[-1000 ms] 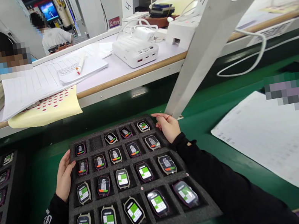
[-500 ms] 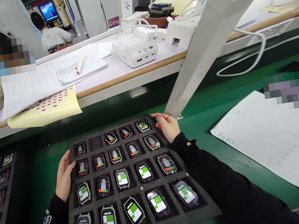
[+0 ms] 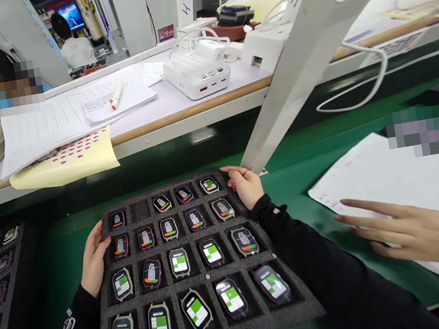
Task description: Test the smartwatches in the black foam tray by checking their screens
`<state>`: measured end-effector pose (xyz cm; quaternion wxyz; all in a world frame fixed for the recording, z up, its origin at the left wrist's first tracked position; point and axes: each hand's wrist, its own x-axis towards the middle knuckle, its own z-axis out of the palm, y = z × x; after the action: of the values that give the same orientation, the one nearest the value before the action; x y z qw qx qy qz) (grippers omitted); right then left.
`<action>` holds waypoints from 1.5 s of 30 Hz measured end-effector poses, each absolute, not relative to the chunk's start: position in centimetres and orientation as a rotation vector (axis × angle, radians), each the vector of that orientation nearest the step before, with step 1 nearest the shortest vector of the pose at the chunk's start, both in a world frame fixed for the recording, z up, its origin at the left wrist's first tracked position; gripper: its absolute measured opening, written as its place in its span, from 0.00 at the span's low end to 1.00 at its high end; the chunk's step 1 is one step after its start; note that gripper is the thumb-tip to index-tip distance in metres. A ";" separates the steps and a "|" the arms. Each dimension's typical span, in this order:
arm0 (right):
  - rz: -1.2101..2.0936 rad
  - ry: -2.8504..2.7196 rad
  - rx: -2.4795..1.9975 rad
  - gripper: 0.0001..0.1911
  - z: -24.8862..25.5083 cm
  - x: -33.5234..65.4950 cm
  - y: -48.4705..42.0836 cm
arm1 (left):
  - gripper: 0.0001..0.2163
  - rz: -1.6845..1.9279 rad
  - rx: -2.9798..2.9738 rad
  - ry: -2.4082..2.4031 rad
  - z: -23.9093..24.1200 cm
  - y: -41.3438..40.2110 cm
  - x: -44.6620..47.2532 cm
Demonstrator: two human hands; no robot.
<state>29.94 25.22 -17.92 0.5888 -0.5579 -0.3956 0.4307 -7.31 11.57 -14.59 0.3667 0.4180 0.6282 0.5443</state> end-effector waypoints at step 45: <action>0.777 -1.202 -1.317 0.19 -16.0 29.6 23.5 | 0.23 1.399 1.072 1.615 -14.7 11.8 -7.4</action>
<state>29.57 23.52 -16.00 0.5632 -0.5595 -0.5108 0.3300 -7.43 11.83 -14.75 0.3669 0.4172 0.6285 0.5443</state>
